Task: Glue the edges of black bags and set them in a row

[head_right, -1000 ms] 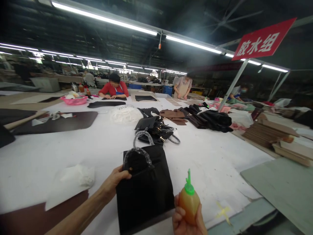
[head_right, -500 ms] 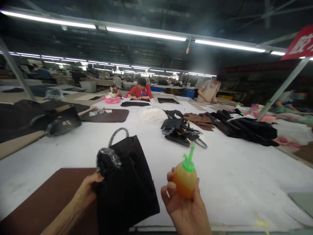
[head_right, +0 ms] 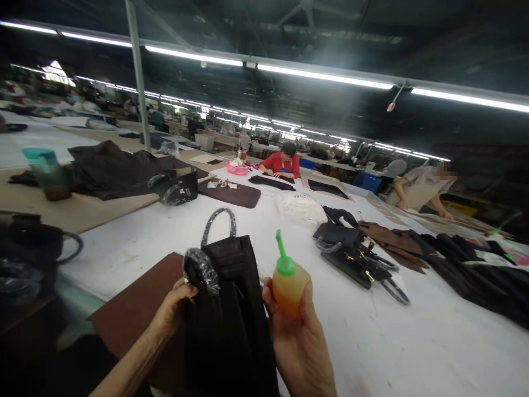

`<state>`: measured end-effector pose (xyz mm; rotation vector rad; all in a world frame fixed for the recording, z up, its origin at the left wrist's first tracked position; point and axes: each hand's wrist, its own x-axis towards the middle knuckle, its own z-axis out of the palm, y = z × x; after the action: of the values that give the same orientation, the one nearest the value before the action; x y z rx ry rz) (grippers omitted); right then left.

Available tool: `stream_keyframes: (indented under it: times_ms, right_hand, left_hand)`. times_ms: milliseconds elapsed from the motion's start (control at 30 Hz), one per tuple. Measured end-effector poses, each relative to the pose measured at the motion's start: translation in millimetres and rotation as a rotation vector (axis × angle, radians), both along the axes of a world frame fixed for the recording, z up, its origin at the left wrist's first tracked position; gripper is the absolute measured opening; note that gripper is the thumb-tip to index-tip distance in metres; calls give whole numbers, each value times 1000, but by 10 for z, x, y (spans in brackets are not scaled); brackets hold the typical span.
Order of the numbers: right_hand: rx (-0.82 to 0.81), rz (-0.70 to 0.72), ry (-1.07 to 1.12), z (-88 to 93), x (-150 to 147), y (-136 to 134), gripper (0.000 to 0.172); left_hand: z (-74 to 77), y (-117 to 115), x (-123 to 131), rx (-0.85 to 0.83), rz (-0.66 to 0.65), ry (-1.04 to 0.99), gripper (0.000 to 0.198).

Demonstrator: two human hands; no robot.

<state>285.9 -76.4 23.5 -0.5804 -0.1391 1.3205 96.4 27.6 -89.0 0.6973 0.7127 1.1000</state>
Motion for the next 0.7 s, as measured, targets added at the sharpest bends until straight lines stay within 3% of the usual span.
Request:
stream_keyframes:
  times_ms: [100, 200, 267, 333, 400, 533, 600, 700]
  right_hand:
    - [83, 54, -110, -28, -131, 157, 35]
    - [84, 124, -169, -129, -202, 322, 37]
    - [60, 148, -159, -206, -228, 402, 37]
    - [50, 150, -127, -259, -238, 445, 35]
    - [43, 141, -105, -279, -231, 458, 34]
    - [14, 129, -111, -272, -198, 452, 34]
    - [1, 117, -131, -274, -190, 454, 36]
    - [-24, 97, -186, -310, -185, 474, 40]
  left_hand:
    - [-135, -19, 79, 130, 155, 154, 46]
    - [-264, -36, 36, 154, 275, 369, 69]
    - [-240, -44, -68, 227, 312, 538, 80]
    - [-92, -36, -198, 408, 331, 730, 85]
    - [144, 1, -311, 671, 244, 894, 84]
    - [597, 176, -390, 1148, -187, 1047, 90]
    - [731, 296, -352, 1264, -333, 1053, 97]
    - [834, 464, -254, 1356, -413, 1021, 91]
